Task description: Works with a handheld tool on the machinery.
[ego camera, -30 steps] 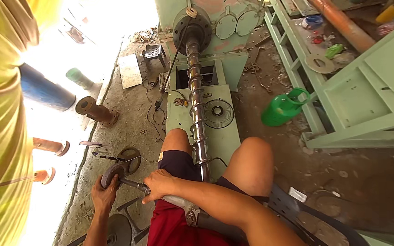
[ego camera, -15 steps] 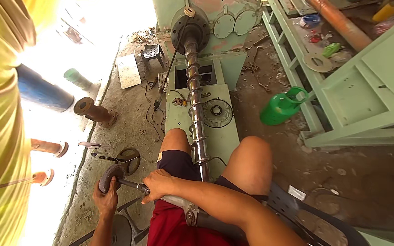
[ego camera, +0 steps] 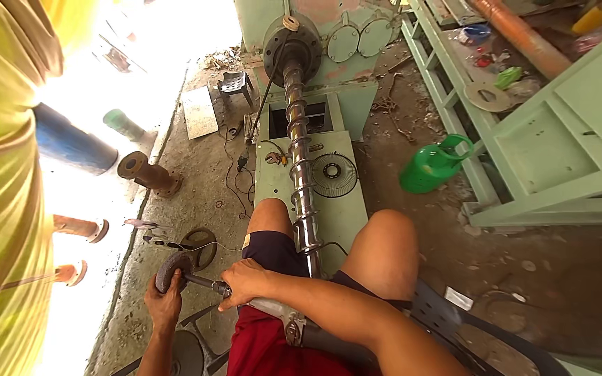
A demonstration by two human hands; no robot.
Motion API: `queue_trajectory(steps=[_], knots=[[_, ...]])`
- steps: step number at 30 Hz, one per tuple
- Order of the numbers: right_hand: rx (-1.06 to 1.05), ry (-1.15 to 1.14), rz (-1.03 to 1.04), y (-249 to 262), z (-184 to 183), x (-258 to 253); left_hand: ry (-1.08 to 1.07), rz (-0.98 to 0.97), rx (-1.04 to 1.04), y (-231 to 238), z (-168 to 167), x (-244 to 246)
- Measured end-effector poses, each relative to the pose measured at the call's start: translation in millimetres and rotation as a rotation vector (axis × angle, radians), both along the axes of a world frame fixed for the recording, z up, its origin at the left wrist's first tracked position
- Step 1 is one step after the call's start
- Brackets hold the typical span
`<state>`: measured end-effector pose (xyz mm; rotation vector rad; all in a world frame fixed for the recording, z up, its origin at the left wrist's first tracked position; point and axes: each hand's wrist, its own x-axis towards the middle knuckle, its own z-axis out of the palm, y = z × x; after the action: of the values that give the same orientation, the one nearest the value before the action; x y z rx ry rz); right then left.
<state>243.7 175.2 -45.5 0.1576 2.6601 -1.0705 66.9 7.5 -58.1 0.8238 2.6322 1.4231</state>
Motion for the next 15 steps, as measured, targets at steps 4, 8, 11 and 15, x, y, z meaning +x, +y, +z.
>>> queue_trajectory(steps=[4,8,11,15], knots=[[-0.015,-0.004,-0.003,1,0,0,0.0,-0.004,-0.084,2,6,-2],[-0.031,-0.003,-0.014,1,0,0,0.01,-0.016,-0.163,3,13,-4],[-0.038,0.001,-0.019,3,0,1,0.009,-0.024,-0.181,3,13,-8],[-0.045,0.009,-0.023,3,1,2,0.009,-0.035,-0.225,2,13,-11]])
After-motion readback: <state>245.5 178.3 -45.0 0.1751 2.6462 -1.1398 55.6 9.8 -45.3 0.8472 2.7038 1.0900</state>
